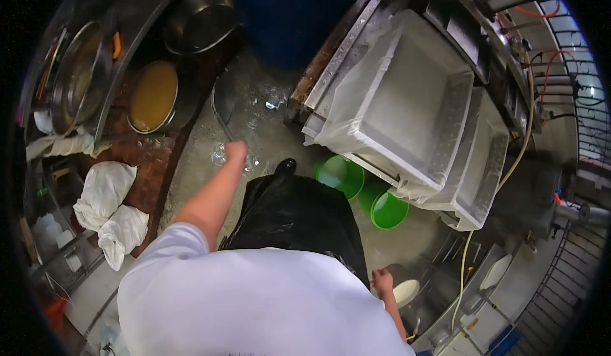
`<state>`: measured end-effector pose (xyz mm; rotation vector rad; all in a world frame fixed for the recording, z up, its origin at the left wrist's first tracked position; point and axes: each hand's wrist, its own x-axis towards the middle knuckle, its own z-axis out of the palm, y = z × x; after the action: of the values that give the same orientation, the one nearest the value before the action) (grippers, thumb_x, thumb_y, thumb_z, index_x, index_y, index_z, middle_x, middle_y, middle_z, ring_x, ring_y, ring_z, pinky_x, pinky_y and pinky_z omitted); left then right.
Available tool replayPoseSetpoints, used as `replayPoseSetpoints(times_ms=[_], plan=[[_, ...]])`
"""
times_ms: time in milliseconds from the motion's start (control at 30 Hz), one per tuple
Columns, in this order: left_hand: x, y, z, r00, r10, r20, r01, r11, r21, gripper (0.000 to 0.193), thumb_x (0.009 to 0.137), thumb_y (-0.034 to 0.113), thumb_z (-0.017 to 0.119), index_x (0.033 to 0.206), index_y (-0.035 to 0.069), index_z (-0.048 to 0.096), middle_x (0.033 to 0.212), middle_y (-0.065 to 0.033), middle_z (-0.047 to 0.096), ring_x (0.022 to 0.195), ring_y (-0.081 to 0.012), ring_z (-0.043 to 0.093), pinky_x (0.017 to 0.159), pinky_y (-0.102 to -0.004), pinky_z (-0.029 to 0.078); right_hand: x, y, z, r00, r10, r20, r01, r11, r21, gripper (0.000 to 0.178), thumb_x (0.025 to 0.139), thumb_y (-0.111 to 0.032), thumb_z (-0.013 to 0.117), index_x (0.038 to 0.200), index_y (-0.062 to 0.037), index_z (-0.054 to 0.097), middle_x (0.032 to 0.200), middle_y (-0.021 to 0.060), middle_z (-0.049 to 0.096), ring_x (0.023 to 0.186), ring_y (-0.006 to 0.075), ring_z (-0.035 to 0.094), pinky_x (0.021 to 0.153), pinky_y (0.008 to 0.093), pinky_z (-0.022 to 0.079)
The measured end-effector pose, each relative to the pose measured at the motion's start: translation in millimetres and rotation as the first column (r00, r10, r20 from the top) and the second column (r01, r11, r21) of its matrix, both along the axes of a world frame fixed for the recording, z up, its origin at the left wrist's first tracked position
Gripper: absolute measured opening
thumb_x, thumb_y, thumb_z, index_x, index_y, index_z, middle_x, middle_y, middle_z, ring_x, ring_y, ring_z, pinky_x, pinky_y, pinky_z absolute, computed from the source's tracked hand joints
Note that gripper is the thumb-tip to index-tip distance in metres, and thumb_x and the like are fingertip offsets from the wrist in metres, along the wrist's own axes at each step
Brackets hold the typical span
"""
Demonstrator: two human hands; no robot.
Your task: The person uses a mesh strainer to stir a white liquid in a large pot, then uses a jug to scoop liquid from a blue barrel and pour it into the pot.
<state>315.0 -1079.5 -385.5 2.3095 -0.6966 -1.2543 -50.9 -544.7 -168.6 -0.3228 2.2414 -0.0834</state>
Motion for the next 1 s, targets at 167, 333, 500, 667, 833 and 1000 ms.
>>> replayPoseSetpoints(times_ms=[167,333,500,667,833,1000], plan=[[-155,-2,-20,0.972,-0.222,0.071,0.213,0.970,0.115,0.062,0.080,0.014,0.065,0.133,-0.008,0.042,0.127,-0.0308,0.058,0.119,-0.0418,0.058,0.100,-0.0461,0.047,49,91,-9,0.992,0.059,-0.111,-0.046,0.992,0.118,0.030,0.089,-0.026,0.068,0.098,0.0027,0.068,0.079,0.0113,0.067,0.063,0.0170,0.064,0.057,0.0333,0.053],[-92,22,-194,0.264,-0.948,0.180,0.867,0.315,0.386,0.035,0.088,0.021,0.061,0.116,0.001,0.066,0.121,-0.0231,0.066,0.111,-0.0401,0.064,0.092,-0.0491,0.050,72,-23,5,0.931,-0.297,0.211,0.307,0.952,-0.013,0.034,0.093,-0.025,0.065,0.114,0.0023,0.063,0.090,0.0109,0.068,0.073,0.0171,0.066,0.067,0.0332,0.054],[30,-35,-155,0.064,-0.989,0.131,0.896,0.115,0.430,0.038,0.086,0.017,0.056,0.117,-0.003,0.064,0.122,-0.0234,0.065,0.110,-0.0314,0.067,0.082,-0.0426,0.054,115,-10,-7,0.884,-0.440,0.159,0.467,0.848,-0.248,0.036,0.094,-0.025,0.064,0.117,0.0027,0.062,0.093,0.0121,0.069,0.075,0.0176,0.067,0.069,0.0329,0.055],[-14,40,-59,0.974,-0.165,-0.152,0.195,0.959,0.208,0.031,0.084,0.010,0.049,0.111,0.001,0.061,0.098,-0.0166,0.067,0.082,-0.0303,0.066,0.061,-0.0436,0.051,171,55,-22,0.861,-0.505,0.061,0.493,0.799,-0.344,0.039,0.095,-0.024,0.063,0.124,0.0011,0.060,0.098,0.0095,0.069,0.076,0.0162,0.066,0.066,0.0299,0.051],[-13,54,11,0.900,0.075,-0.429,0.108,0.916,0.386,0.007,0.088,0.010,0.044,0.084,0.012,0.039,0.067,-0.0061,0.036,0.052,-0.0184,0.040,0.042,-0.0342,0.034,262,193,-87,0.622,-0.771,0.139,0.743,0.526,-0.414,0.036,0.093,-0.025,0.064,0.120,-0.0003,0.062,0.092,0.0080,0.068,0.073,0.0160,0.065,0.063,0.0302,0.051],[18,121,59,0.853,-0.374,-0.364,0.522,0.634,0.571,0.009,0.096,0.012,0.044,0.087,0.010,0.044,0.063,-0.0055,0.040,0.047,-0.0201,0.038,0.041,-0.0352,0.034,397,355,-135,0.358,-0.926,0.119,0.925,0.333,-0.185,0.025,0.091,-0.024,0.064,0.099,-0.0009,0.068,0.079,0.0086,0.066,0.061,0.0175,0.063,0.051,0.0328,0.050]])
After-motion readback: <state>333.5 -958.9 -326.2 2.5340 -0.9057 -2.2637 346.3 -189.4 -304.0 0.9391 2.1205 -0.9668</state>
